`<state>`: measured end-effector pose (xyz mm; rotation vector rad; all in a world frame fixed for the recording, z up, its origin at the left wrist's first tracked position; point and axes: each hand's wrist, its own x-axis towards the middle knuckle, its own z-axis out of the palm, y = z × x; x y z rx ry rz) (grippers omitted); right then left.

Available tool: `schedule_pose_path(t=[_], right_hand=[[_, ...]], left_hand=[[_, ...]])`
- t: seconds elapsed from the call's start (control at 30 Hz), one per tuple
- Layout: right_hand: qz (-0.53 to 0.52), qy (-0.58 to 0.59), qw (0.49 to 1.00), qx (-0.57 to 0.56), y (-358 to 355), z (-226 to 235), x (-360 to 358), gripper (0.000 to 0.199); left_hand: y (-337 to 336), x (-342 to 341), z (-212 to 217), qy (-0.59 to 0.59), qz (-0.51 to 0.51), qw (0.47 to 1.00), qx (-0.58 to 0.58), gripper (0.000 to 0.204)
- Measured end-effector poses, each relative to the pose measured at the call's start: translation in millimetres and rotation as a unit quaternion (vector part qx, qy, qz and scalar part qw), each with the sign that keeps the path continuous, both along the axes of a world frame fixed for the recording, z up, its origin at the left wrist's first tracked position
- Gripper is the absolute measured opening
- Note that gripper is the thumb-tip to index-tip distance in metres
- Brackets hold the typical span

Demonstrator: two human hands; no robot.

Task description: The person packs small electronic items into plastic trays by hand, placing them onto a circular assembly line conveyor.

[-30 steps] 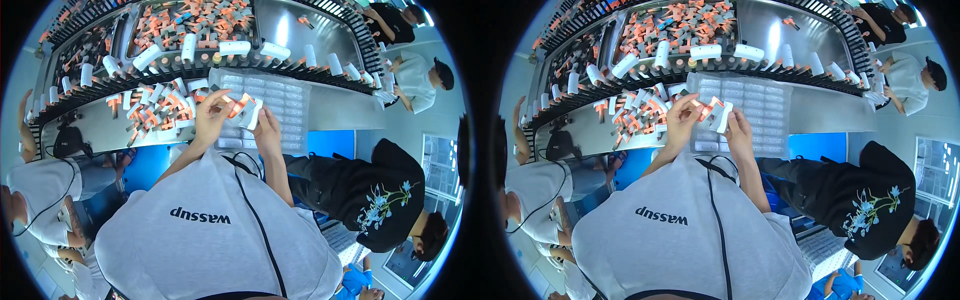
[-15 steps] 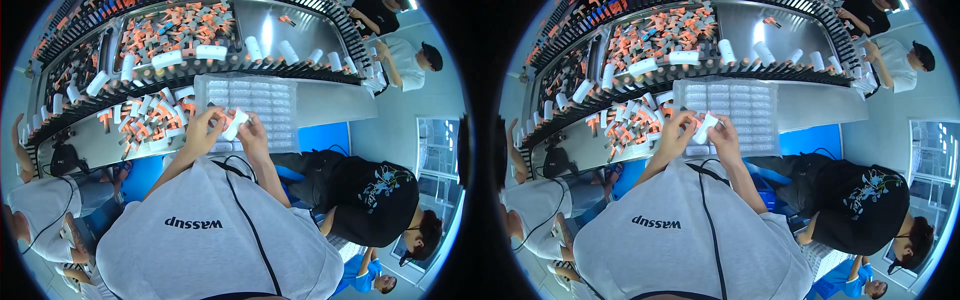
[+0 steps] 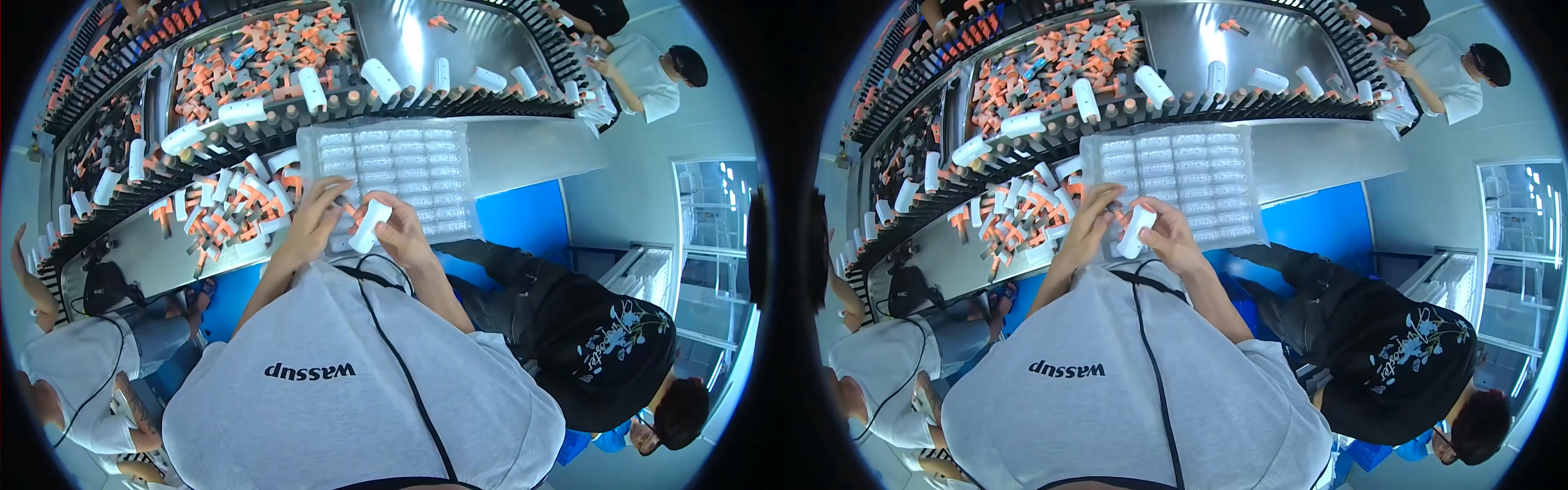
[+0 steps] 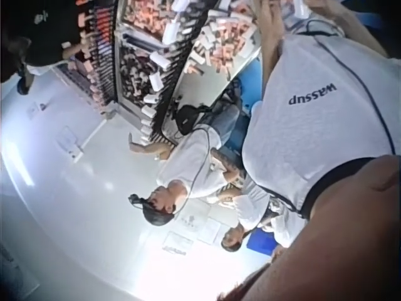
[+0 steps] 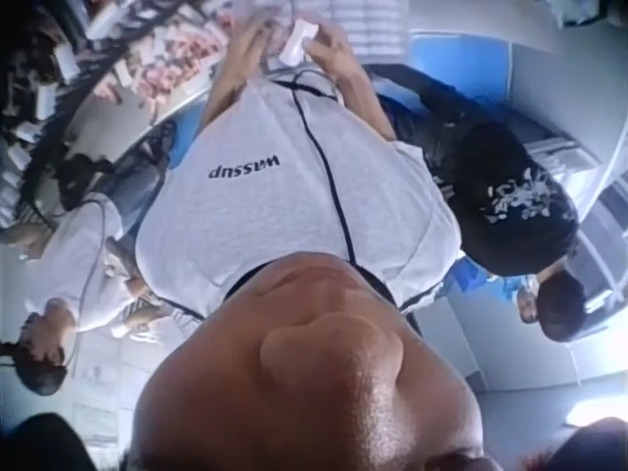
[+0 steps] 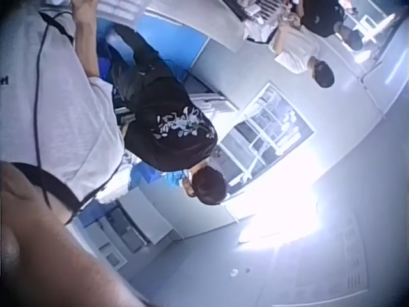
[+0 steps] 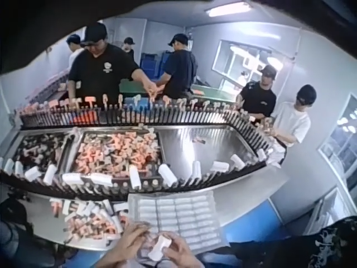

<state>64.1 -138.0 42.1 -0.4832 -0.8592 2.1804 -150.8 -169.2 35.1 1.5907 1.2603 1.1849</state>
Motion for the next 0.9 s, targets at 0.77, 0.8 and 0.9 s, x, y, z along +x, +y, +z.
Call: schedule_pose_path(t=[0.77, 0.8, 0.9], right_hand=[[0.026, -0.590, 0.652, 0.475, 32.8, -16.2, 37.9, 0.020], [0.017, -0.577, 0.646, 0.500, 31.1, -18.3, 37.8, 0.025], [0.001, -0.485, 0.725, 0.488, 41.9, -6.6, 39.9, 0.031]], left_hand=[[-56.4, -99.9, -21.9, 0.492, 0.374, 0.786, 0.023, 0.053], [-57.5, -84.7, -20.1, 0.410, 0.313, 0.856, -0.030, 0.043], [-32.9, -32.5, -20.6, 0.328, 0.043, 0.944, -0.011, 0.031]])
